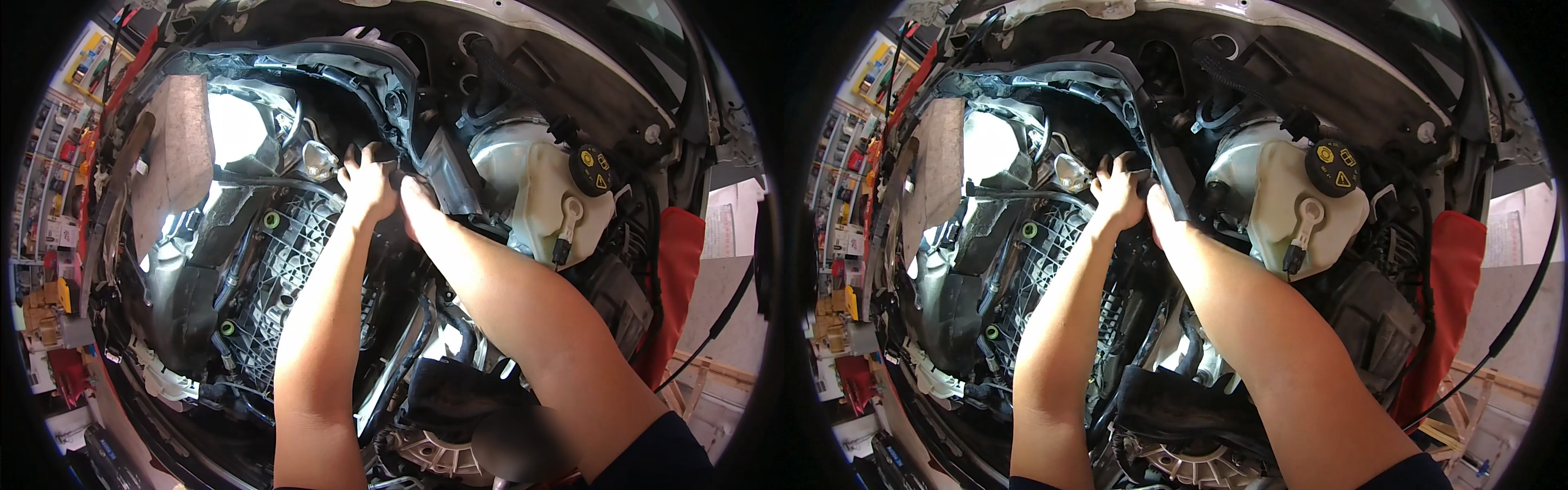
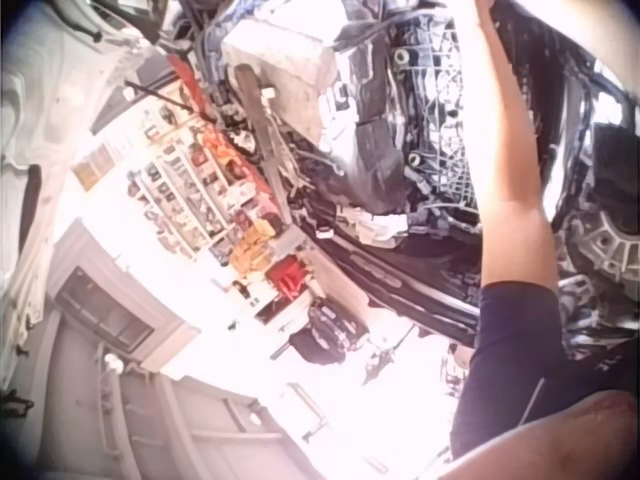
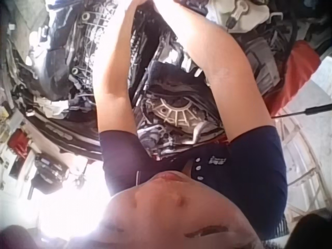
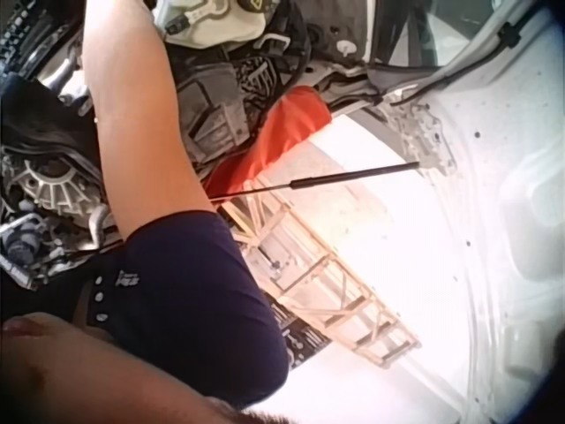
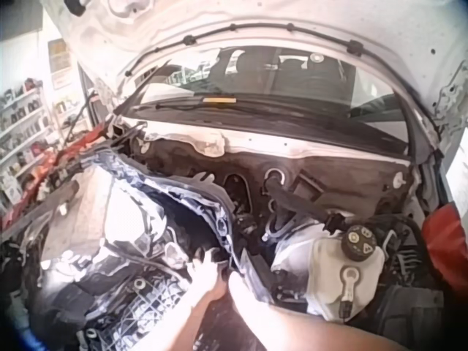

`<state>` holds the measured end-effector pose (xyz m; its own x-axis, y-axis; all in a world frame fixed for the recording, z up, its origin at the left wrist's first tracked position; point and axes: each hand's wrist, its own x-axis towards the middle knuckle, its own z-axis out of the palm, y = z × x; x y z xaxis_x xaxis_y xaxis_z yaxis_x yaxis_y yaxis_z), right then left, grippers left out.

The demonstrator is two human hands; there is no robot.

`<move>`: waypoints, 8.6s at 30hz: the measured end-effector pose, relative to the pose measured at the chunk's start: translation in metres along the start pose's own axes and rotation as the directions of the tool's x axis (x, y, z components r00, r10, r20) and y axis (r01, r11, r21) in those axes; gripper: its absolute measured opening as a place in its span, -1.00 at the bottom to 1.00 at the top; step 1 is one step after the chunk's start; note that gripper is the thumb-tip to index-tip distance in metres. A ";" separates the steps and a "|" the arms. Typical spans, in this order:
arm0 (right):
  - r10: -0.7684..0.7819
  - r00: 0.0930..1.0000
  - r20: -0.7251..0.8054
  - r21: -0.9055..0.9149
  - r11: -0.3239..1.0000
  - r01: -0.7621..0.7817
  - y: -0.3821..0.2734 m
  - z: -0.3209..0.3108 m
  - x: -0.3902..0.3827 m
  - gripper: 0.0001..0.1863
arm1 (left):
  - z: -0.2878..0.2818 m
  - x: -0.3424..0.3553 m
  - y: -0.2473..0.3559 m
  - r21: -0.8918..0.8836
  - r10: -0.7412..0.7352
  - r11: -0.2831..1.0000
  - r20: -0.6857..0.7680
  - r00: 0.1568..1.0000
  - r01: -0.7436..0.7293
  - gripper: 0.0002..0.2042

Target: The person handles small engine components by hand, installs them into the car engine compartment, and positions parts within the engine bay.

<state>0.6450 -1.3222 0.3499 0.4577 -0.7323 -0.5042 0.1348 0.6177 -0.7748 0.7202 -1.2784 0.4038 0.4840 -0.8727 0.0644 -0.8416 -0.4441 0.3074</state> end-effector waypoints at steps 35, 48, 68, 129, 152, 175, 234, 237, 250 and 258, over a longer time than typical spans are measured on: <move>0.151 0.984 0.093 0.000 0.988 -0.151 -0.017 -0.006 0.004 -0.50 | -0.006 -0.002 0.004 -0.013 0.037 0.999 -0.007 0.999 -0.037 -0.70; -0.019 0.999 0.046 0.070 0.997 0.016 -0.023 0.012 -0.016 -0.68 | -0.011 0.006 -0.002 -0.009 0.005 1.000 0.077 0.997 -0.004 -0.66; 0.029 0.995 -0.097 -0.245 0.968 -0.052 -0.017 0.011 -0.011 -0.83 | -0.008 0.036 0.022 -0.139 -0.364 0.926 -0.077 0.928 0.352 -0.70; 0.470 0.839 0.274 -0.676 -0.527 0.515 -0.129 0.021 -0.162 -0.75 | 0.005 0.018 0.014 0.156 0.082 0.987 -0.228 0.970 -0.047 -0.78; 0.455 0.835 0.310 -0.660 -0.529 0.533 -0.133 0.024 -0.164 -0.80 | 0.006 0.019 0.010 0.080 0.096 0.994 -0.224 0.970 -0.079 -0.78; 0.528 0.791 0.310 -0.658 -0.481 0.579 -0.139 0.026 -0.166 -0.70 | 0.006 0.025 0.014 0.101 -0.014 0.995 -0.094 0.995 0.024 -0.77; 0.629 0.382 0.677 -0.702 0.708 0.077 -0.163 0.046 -0.188 -0.62 | -0.169 -0.224 0.024 -0.887 -0.431 0.420 -0.008 0.902 0.193 -0.76; 0.654 0.319 0.686 -0.719 0.676 0.161 -0.161 0.044 -0.188 -0.60 | -0.173 -0.230 0.035 -0.832 -0.373 0.551 -0.173 0.912 0.067 -0.76; 0.365 0.195 0.910 -0.392 0.607 0.691 -0.149 0.042 -0.193 0.10 | -0.152 -0.187 0.013 -0.593 0.133 0.678 -0.483 0.866 -0.435 -0.71; 0.491 0.233 0.839 -0.520 0.598 0.610 -0.157 0.046 -0.194 0.04 | -0.153 -0.166 -0.008 -0.359 0.437 0.634 -0.565 0.700 -0.685 -0.71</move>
<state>0.5755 -1.2644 0.5870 0.9104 0.3732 -0.1783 -0.0968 -0.2267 -0.9691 0.6827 -1.0988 0.5361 0.1067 -0.6900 0.7159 -0.7792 0.3892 0.4913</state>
